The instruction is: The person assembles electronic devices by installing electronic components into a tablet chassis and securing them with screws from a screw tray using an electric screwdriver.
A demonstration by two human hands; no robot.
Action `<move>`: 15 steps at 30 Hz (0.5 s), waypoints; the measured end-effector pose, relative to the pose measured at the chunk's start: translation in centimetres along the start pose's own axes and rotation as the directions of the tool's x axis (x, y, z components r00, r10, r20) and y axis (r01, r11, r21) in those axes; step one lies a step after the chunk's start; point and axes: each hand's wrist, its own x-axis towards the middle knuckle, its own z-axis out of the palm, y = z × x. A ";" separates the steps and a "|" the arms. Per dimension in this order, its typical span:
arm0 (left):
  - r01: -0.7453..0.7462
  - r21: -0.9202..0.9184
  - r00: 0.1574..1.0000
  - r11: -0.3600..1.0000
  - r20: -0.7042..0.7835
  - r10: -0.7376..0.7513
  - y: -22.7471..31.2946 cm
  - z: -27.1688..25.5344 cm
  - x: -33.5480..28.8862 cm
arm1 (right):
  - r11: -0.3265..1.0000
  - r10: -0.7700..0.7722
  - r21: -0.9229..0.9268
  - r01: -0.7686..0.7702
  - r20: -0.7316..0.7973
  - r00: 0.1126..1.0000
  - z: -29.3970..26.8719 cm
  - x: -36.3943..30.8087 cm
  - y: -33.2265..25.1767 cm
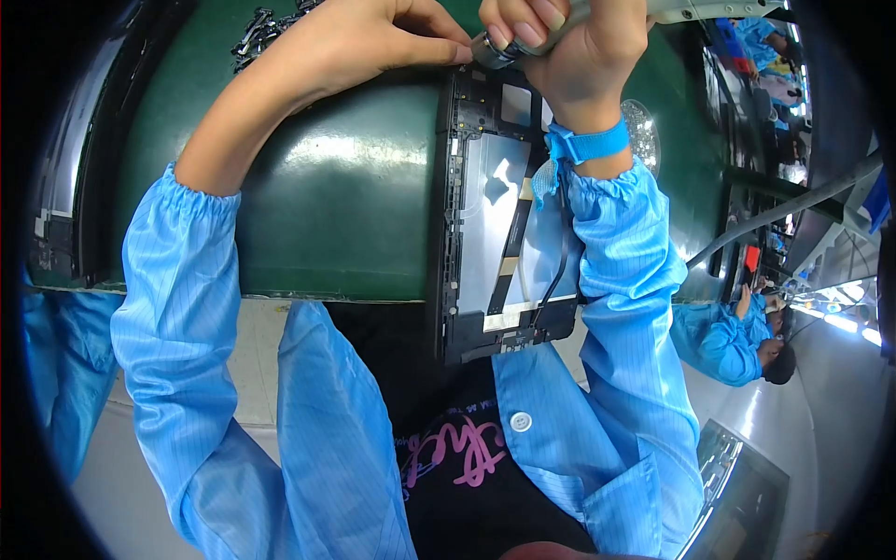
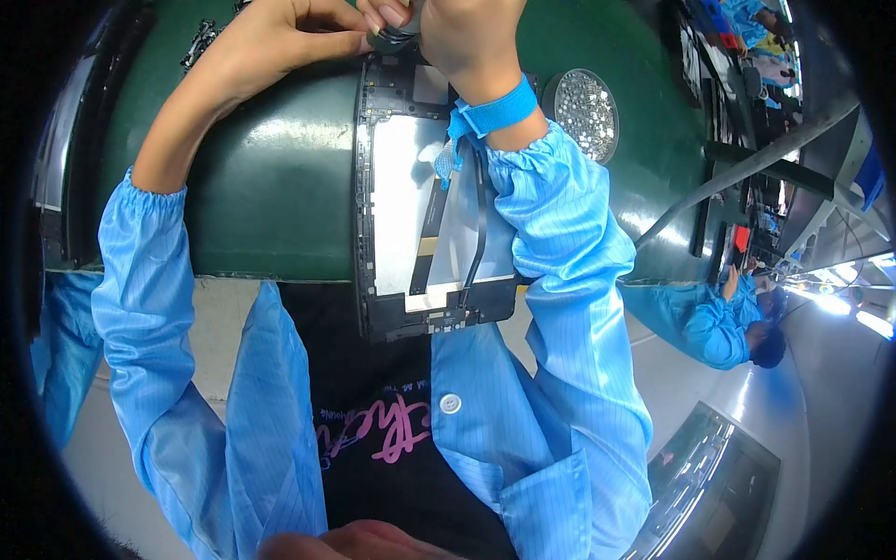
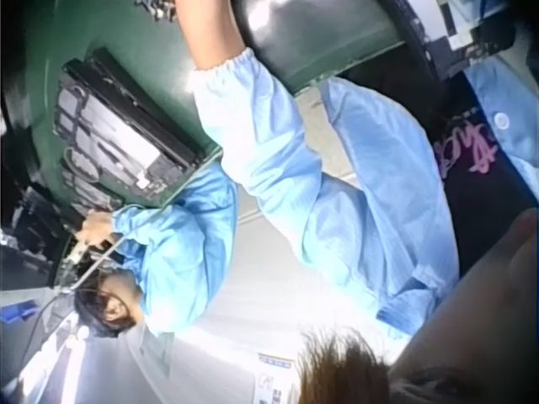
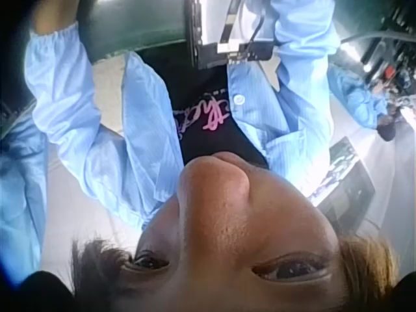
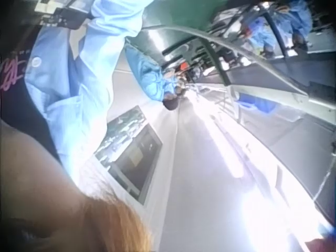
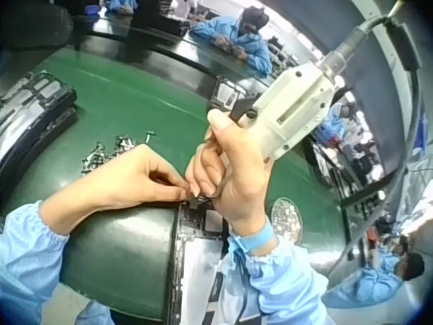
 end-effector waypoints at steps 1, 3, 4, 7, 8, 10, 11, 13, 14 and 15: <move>0.023 0.025 1.000 0.999 0.001 -0.023 0.0 -0.1 0.0 | 1.000 0.012 0.000 -0.012 -0.007 1.000 0.2 0.0 -0.1; 0.045 0.051 0.999 0.998 0.004 -0.045 0.0 -0.1 0.1 | 1.000 0.023 -0.001 -0.023 -0.016 1.000 0.4 -0.2 -0.1; 0.048 0.069 0.999 0.996 0.001 -0.048 0.0 -0.2 0.1 | 1.000 0.025 0.000 -0.025 0.000 1.000 0.4 -0.3 0.0; 0.050 0.083 0.999 0.995 0.001 -0.051 -0.3 -0.3 0.0 | 0.999 0.035 0.009 -0.035 0.022 0.999 0.8 -0.6 -0.1; 0.051 0.080 0.999 0.995 -0.002 -0.051 -0.2 -0.2 0.0 | 0.999 0.039 0.025 -0.039 0.009 0.999 0.8 -0.6 0.0; 0.042 0.048 0.999 0.998 0.007 -0.042 0.0 -0.2 0.0 | 0.997 0.039 0.064 -0.040 0.019 0.999 0.1 -0.3 0.1; 0.037 0.011 0.999 0.999 0.018 -0.037 0.1 -0.2 0.1 | 1.000 -0.001 0.028 0.001 0.013 1.000 -0.5 -0.3 0.1; 0.035 -0.018 0.999 0.999 0.014 -0.034 -0.8 0.1 0.3 | 0.998 -0.069 -0.001 0.069 0.002 0.998 0.7 -0.5 -2.3; -0.019 -0.008 1.000 1.000 0.000 0.019 -2.4 0.4 0.4 | 0.998 -0.060 0.002 0.060 -0.009 0.998 0.9 -0.7 -2.7; -0.079 0.005 0.997 0.997 -0.006 0.079 -2.6 0.6 0.5 | 0.997 -0.072 0.003 0.072 -0.011 0.997 0.8 -0.7 -2.7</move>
